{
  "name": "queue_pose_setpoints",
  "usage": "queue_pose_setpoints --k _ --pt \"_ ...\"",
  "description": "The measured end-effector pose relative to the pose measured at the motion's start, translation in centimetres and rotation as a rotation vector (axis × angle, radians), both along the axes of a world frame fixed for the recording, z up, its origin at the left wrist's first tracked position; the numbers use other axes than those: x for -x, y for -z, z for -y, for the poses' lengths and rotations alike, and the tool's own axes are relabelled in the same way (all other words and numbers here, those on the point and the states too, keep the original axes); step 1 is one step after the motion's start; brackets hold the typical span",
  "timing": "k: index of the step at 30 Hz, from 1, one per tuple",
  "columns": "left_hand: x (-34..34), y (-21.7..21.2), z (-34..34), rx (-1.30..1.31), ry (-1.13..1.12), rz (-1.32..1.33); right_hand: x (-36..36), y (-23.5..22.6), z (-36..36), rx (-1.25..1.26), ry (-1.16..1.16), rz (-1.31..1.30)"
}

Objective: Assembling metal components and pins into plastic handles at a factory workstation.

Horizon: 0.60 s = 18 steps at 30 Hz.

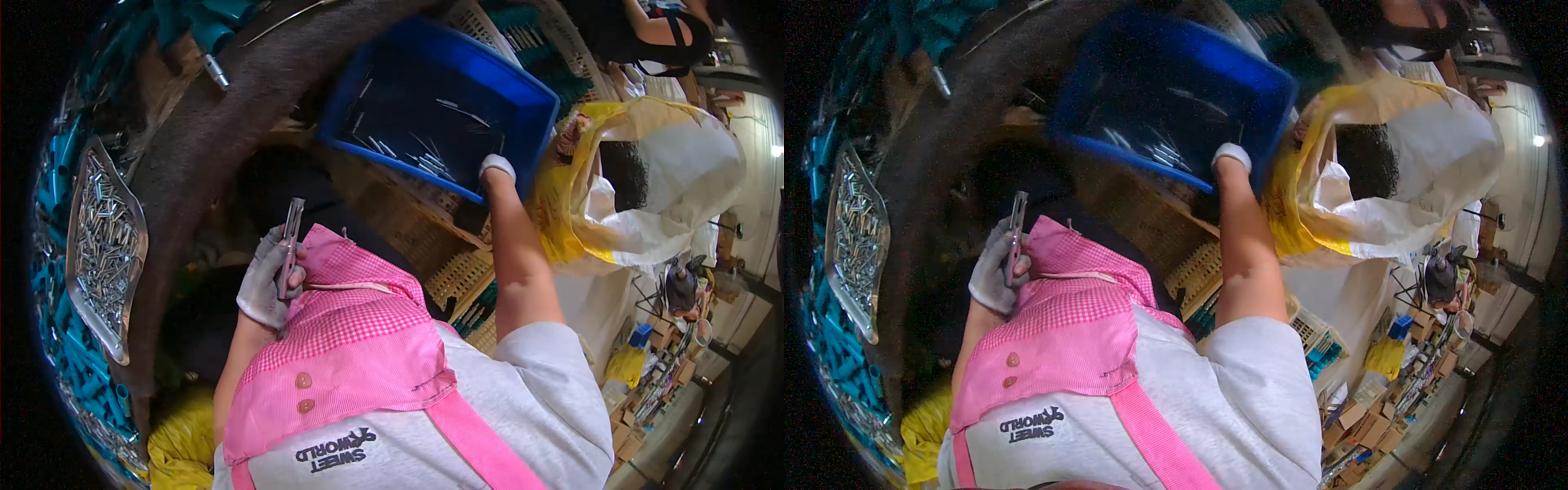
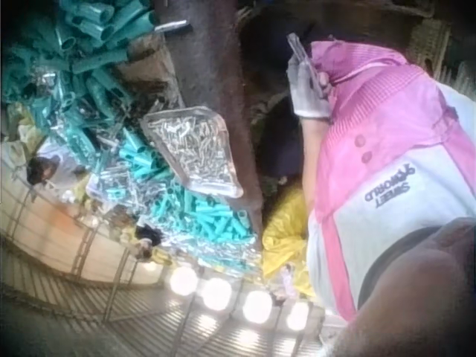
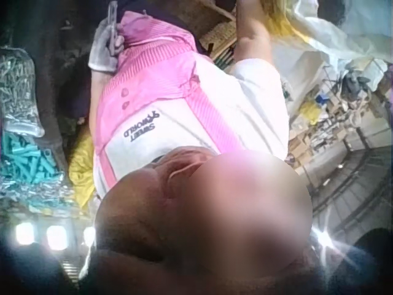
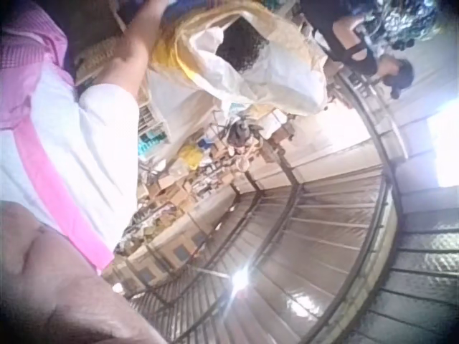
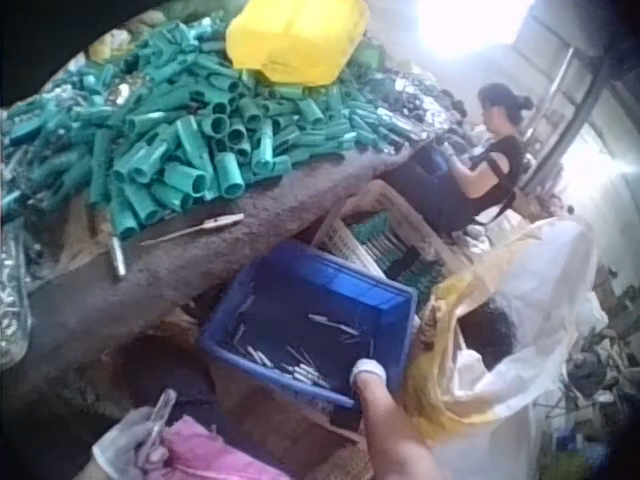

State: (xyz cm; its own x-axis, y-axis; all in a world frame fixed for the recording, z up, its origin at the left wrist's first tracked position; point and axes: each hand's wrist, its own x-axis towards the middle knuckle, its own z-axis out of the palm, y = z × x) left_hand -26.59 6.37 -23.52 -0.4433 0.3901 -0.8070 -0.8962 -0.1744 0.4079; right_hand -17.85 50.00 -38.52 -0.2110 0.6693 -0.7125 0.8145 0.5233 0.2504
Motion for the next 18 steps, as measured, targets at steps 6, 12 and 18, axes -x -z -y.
queue_pose_setpoints --k 6,12,18 --pt "0.2 0.8 0.8 0.011 -0.040 0.010 -0.1 0.4 0.5 -0.053 -0.026 -0.031" --pt "0.2 0.9 1.0 -0.052 -0.012 0.018 -2.5 4.0 -2.3 -0.097 0.071 -0.244" --pt "-0.3 -0.2 2.2 -0.083 0.042 -0.110 0.9 -9.9 7.4 0.905 0.828 -1.422"
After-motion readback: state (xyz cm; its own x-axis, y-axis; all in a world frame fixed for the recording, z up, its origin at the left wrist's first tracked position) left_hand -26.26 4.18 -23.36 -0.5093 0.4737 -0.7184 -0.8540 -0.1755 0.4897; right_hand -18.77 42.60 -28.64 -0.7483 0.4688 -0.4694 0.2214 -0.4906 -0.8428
